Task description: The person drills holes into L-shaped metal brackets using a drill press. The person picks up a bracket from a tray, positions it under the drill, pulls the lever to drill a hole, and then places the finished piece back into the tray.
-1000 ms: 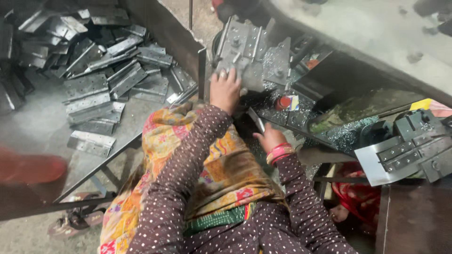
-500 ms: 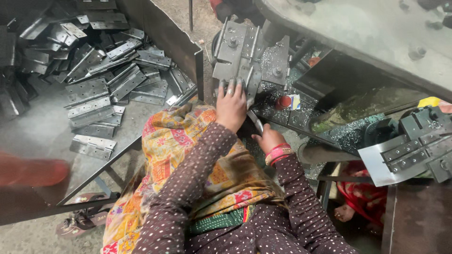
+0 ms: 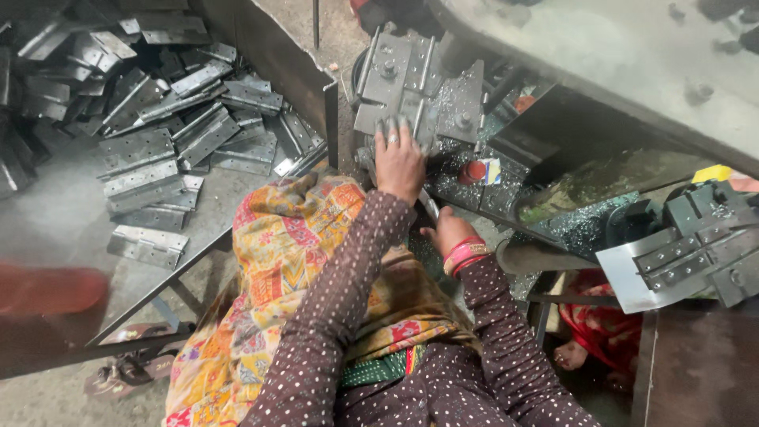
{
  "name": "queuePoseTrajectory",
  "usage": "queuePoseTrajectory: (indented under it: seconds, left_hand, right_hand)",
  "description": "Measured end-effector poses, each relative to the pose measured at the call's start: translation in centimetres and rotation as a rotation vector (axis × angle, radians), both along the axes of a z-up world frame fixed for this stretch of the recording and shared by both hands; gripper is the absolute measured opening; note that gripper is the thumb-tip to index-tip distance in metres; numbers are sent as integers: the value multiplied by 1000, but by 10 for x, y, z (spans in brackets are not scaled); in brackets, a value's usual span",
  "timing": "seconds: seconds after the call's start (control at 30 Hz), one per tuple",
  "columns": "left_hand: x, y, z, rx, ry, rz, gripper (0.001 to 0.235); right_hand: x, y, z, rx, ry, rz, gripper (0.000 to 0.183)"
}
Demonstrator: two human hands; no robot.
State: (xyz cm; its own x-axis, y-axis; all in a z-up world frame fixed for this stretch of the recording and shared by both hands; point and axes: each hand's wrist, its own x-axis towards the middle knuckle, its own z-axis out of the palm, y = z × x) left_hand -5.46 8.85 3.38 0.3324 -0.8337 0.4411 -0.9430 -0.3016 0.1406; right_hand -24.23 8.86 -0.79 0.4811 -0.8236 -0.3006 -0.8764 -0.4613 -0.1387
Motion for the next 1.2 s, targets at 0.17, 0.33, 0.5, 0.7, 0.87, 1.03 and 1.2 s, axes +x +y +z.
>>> queuePoseTrajectory:
  seconds: [0.17, 0.33, 0.5, 0.7, 0.87, 1.03, 1.2]
  left_hand:
    - [14, -26, 5, 48, 2, 4, 39]
    - [15, -28, 2, -17, 43, -12, 42]
    - [19, -6, 2, -36, 19, -58, 43]
    - [13, -15, -2, -19, -53, -59, 36]
    - [25, -51, -9, -60, -63, -36, 38]
    - [20, -39, -17, -54, 31, -97, 33]
    - [13, -37, -15, -30, -149, 3, 36]
  right_hand:
    - [-13, 1, -23, -88, -96, 10, 59]
    - [-24, 44, -63, -77, -283, -110, 46]
    - [-20, 35, -62, -15, -210, -84, 51]
    - [-18, -25, -29, -18, -156, 82, 56]
    - [-35, 14, -61, -106, -319, 15, 53]
    - [-37, 13, -64, -53, -219, -28, 59]
    - [-10, -16, -1, 12, -112, 54, 60]
